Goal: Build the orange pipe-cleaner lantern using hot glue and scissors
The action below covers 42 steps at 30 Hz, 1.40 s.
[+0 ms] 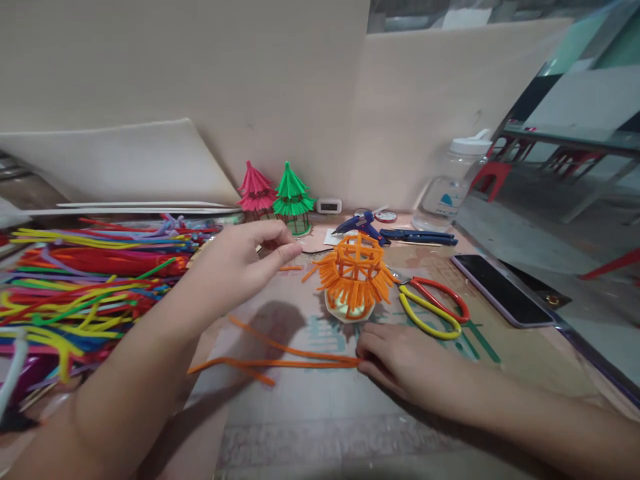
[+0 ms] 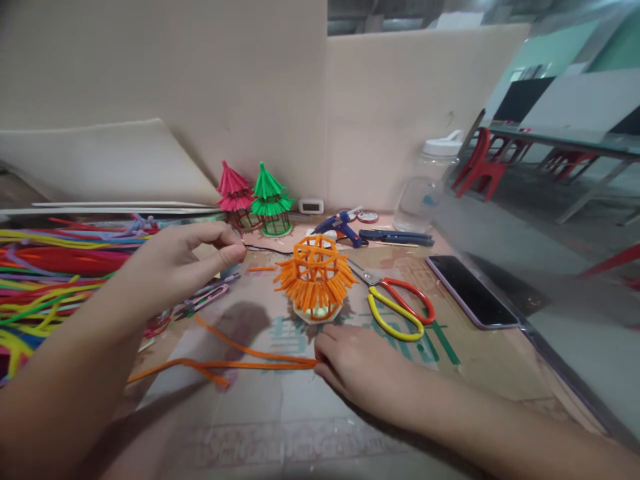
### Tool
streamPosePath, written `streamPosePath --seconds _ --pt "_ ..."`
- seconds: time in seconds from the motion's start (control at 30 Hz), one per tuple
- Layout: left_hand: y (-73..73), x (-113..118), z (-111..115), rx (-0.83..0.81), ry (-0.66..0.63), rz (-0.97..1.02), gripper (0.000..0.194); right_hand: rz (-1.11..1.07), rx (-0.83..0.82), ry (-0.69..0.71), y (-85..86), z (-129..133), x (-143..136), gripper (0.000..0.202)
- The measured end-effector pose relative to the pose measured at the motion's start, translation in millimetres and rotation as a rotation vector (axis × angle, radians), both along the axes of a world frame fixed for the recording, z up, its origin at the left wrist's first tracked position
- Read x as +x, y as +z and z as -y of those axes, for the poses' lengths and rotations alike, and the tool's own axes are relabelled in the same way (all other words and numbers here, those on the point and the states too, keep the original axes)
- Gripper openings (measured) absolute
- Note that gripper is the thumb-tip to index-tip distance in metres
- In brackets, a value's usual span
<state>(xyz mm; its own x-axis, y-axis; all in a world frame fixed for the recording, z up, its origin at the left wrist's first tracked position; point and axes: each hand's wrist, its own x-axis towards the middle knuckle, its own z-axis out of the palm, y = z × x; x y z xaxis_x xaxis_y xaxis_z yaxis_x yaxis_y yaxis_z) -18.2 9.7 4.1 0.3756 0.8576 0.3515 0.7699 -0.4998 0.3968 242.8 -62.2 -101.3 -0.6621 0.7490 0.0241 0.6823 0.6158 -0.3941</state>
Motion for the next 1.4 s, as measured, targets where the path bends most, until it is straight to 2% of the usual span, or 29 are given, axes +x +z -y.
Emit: streamPosePath --seconds 0.07,0.17,0.3,0.37,0.4,0.5,0.6,0.7,0.8,0.93,1.07,1.2,1.27,1.33,1.4 --pt "1.7 0 1 -0.012 -0.007 -0.027 0.03 -0.003 0.055 -0.018 -4.6 -3 0 0.013" --pt "1.3 -1 -1 -0.019 0.04 -0.045 0.027 -0.036 0.074 -0.094 -2.9 -6 7 0.017" --pt "-9.6 -2 -14 0.034 0.143 -0.062 0.034 -0.025 0.052 -0.104 4.3 -9 16 0.019" --pt "-22.9 -2 -25 -0.019 0.149 -0.148 0.04 0.032 0.081 -0.07 5.2 -11 18 0.022" --pt "-31.8 -2 -31 -0.108 0.091 -0.186 0.04 0.059 0.099 -0.059 5.0 -12 18 0.022" --pt "-63.9 2 -44 -0.19 0.015 -0.22 0.027 0.076 0.122 -0.056 4.9 -14 18 0.022" --pt "-92.1 7 -50 -0.215 0.016 -0.249 0.019 0.038 0.093 -0.067 8.0 -15 19 0.022" --pt "-102.3 8 -51 -0.19 0.062 -0.273 0.02 0.005 0.071 -0.083 12.3 -15 22 0.021" --pt "-90.9 1 -53 -0.153 0.128 -0.268 0.023 -0.017 0.06 -0.093 14.3 -15 24 0.021" --pt "-58.7 -13 -55 -0.09 0.215 -0.226 0.022 -0.06 0.054 -0.1 17.6 -15 26 0.019" --pt "-29.3 -23 -51 -0.004 0.297 -0.161 0.024 -0.12 0.111 -0.107 32.9 -13 27 0.021" --pt "-3.7 -32 -34 0.142 0.382 -0.066 0.026 -0.246 0.233 -0.094 48.9 -11 36 0.021" --pt "7.0 -30 -20 0.205 0.37 0.015 0.027 -0.32 0.3 -0.119 53.9 -12 41 0.016" --pt "14.2 -20 -5 0.183 0.287 0.073 0.026 -0.395 0.373 -0.159 59.8 -16 42 0.012" --pt "17.4 -2 9 0.135 0.164 0.113 0.023 -0.472 0.412 -0.195 68.8 -21 38 0.025"
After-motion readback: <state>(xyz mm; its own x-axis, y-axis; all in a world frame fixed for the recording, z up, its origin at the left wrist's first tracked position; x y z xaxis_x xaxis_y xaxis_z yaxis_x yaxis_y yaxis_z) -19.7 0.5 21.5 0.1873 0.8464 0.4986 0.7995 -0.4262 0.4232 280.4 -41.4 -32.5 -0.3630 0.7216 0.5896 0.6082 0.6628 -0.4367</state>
